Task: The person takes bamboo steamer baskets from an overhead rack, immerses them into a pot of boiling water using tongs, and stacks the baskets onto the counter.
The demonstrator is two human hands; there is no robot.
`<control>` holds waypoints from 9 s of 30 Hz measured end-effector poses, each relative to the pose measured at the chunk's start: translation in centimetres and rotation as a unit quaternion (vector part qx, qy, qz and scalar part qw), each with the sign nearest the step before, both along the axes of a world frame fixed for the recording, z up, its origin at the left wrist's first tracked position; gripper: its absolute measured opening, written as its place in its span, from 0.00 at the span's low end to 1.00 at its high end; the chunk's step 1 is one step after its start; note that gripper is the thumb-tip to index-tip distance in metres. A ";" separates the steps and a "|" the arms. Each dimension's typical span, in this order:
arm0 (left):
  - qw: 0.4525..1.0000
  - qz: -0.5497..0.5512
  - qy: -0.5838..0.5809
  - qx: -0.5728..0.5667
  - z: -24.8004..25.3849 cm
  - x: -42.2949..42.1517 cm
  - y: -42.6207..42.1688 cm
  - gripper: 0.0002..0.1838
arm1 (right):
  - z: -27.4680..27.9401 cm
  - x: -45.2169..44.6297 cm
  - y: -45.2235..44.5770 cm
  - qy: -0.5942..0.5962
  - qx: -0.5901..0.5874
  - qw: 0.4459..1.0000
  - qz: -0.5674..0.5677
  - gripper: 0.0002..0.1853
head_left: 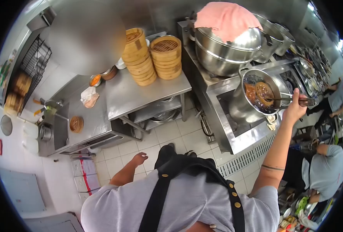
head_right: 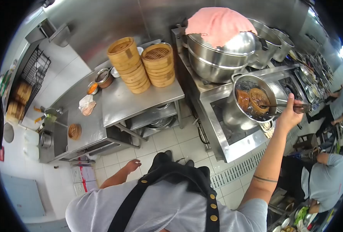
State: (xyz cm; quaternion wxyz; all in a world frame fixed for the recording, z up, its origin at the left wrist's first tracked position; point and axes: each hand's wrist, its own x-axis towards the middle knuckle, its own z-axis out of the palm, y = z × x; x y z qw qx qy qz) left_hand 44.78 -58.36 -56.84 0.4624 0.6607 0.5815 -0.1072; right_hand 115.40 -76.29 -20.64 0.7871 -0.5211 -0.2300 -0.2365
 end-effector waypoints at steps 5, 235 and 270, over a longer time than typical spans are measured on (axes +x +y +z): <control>1.000 0.016 -0.017 -0.012 0.5 2.5 1.0 0.27 | -0.6 0.3 0.3 0.044 -0.017 0.999 0.027 0.14; 0.829 -0.234 -0.235 0.451 14.6 13.4 23.7 0.26 | -7.7 -40.1 19.4 0.043 -0.087 0.956 0.276 0.11; 0.981 -0.181 0.020 0.066 -12.2 -3.0 9.2 0.23 | 4.2 0.2 4.1 0.007 -0.019 0.994 0.107 0.16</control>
